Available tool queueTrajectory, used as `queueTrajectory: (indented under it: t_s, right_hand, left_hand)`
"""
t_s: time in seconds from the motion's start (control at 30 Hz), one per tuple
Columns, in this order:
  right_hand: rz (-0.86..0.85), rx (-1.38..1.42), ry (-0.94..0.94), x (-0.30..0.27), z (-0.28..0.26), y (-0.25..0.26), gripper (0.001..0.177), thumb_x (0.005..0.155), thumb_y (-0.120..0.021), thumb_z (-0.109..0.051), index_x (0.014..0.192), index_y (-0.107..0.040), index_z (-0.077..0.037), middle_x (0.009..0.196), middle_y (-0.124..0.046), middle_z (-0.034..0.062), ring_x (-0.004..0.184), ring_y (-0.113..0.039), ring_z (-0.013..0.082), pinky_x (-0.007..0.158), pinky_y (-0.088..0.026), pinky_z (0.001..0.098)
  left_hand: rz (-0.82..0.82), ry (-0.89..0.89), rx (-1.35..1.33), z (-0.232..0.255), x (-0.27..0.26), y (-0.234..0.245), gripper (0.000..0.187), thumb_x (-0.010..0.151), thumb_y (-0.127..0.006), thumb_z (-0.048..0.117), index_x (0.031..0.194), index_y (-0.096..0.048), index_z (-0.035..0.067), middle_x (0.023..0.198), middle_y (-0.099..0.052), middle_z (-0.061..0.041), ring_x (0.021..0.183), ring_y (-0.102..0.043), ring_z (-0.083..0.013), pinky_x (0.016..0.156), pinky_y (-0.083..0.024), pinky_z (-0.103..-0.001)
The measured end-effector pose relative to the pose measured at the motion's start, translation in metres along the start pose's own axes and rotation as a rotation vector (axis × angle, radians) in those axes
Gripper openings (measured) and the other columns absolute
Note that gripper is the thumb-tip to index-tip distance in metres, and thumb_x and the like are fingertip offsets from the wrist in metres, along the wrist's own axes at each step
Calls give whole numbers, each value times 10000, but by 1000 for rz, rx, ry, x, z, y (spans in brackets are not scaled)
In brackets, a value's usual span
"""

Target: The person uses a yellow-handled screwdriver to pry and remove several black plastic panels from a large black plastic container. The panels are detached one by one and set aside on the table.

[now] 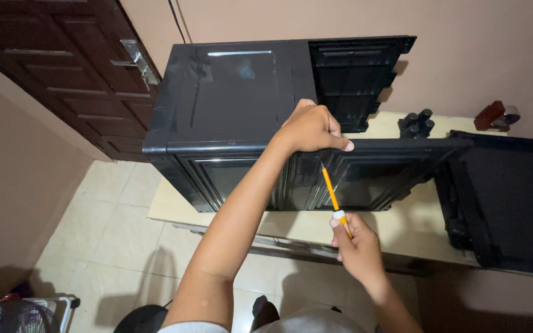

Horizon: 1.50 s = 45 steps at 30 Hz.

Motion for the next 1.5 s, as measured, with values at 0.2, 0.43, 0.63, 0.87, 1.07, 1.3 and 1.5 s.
queueTrajectory:
  t_s: [0.2, 0.43, 0.63, 0.87, 1.07, 1.3, 1.5]
  right_hand:
    - [-173, 398, -411, -7, 74, -16, 323, 956, -596, -309, 1086, -667, -22, 616, -585, 68, 380, -522, 157, 365, -418, 289]
    - [14, 469, -378, -25, 131, 15, 263, 959, -648, -281, 1023, -614, -29, 630, -560, 66, 402, -527, 152, 368, -425, 294]
    - [455, 389, -310, -4, 155, 118, 218, 950, -712, -192, 1043, -565, -61, 833, -658, 69, 608, -637, 143, 546, -555, 292]
    - [401, 614, -99, 75, 183, 174, 322, 987, -721, -194, 1274, -603, -104, 1073, -658, 3, 714, -629, 83, 567, -517, 264]
    - [285, 470, -101, 111, 232, 159, 406, 970, -677, -154, 1349, -534, -118, 924, -616, 31, 554, -591, 166, 515, -492, 300]
    - [288, 452, -151, 88, 237, 159, 342, 978, -677, -116, 1295, -549, -100, 852, -605, 42, 584, -584, 147, 513, -470, 294]
    - [328, 424, -122, 24, 197, 181, 204, 1000, -694, -105, 1135, -565, -24, 786, -585, 56, 594, -585, 151, 522, -479, 305]
  left_hand:
    - [50, -61, -19, 9, -4, 5, 405, 692, -833, 524, 571, -762, 144, 597, -723, 25, 558, -605, -204, 903, -354, -366]
    - [130, -72, 53, 24, -16, 16, 392, 742, -819, 489, 605, -752, 129, 582, -695, -3, 583, -621, -195, 921, -393, -369]
    - [266, -106, 239, 45, -34, 25, 425, 808, -745, 536, 750, -785, 117, 678, -691, -15, 861, -631, -229, 955, -405, -436]
    - [387, -200, 692, 67, -54, 0, 633, 859, -618, 679, 776, -752, 66, 794, -696, -76, 1003, -602, -253, 1100, -361, -523]
    - [364, -287, 747, 63, -49, -12, 718, 826, -572, 738, 779, -732, 39, 770, -680, -81, 994, -587, -247, 1054, -402, -454]
    - [315, -300, 738, 74, -61, -11, 701, 838, -581, 721, 738, -713, 40, 754, -668, -79, 962, -578, -257, 947, -437, -414]
    - [249, -284, 630, 105, -67, 14, 701, 829, -602, 709, 710, -694, 24, 733, -655, -94, 935, -595, -275, 846, -470, -398]
Point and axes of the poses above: each hand's wrist, its own x-axis towards the middle knuckle, its own y-axis out of the back of the hand, z = x × y, the point moved 10 cm from there along x, towards the middle knuckle
